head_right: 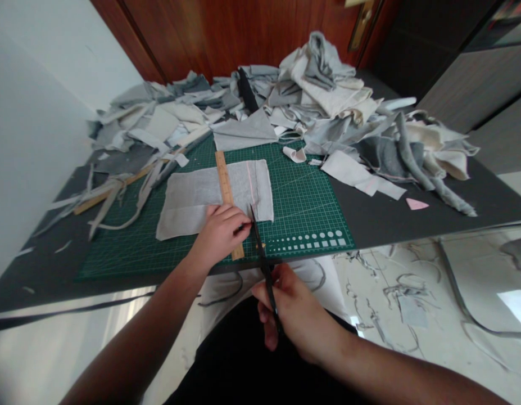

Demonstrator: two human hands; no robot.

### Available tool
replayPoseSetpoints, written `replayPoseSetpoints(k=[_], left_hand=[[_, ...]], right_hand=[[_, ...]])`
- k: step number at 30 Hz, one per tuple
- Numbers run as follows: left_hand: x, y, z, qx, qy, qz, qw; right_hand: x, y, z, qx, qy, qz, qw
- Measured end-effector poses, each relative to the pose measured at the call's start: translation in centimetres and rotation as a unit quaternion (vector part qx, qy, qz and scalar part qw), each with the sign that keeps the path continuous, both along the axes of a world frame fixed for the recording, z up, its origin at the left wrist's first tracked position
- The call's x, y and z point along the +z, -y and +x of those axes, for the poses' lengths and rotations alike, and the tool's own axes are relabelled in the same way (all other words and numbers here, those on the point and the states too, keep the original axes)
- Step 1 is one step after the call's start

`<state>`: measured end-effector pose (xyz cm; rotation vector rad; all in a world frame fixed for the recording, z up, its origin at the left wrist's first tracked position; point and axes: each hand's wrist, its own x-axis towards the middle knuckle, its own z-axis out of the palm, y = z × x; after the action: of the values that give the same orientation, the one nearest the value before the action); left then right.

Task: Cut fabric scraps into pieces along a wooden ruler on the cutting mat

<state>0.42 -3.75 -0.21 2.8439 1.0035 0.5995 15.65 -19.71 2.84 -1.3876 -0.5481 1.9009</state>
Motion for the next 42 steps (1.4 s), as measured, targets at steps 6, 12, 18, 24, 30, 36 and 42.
replayPoseSetpoints(k=[6,12,18,24,30,36,42], left_hand=[[-0.2,-0.1,-0.1,0.003,0.016,-0.017,1.0],[-0.1,-0.2,0.0,0.0,0.023,-0.031,0.999],[0.1,-0.3,-0.1,0.0,0.027,-0.047,0.999],[0.1,-0.3,-0.1,0.002,0.026,-0.048,0.999],[0.0,-0.3,-0.1,-0.005,0.04,-0.057,0.998],[0.0,-0.2,-0.2,-0.007,0.036,-0.059,0.998],[0.0,-0.2,-0.2,-0.01,0.025,-0.051,0.998]], right_hand=[[-0.5,0.1,-0.5,-0.007,0.012,0.016,1.0],[-0.3,-0.5,-0.3,-0.007,0.012,0.014,1.0],[0.1,-1.2,0.0,0.0,0.032,0.014,0.999],[0.1,-1.6,-0.2,0.002,0.043,0.017,0.999],[0.4,-2.1,0.3,0.006,0.048,0.015,0.999],[0.3,-2.5,0.5,0.011,0.062,0.021,0.998],[0.3,-2.7,0.8,0.019,0.063,0.028,0.997]])
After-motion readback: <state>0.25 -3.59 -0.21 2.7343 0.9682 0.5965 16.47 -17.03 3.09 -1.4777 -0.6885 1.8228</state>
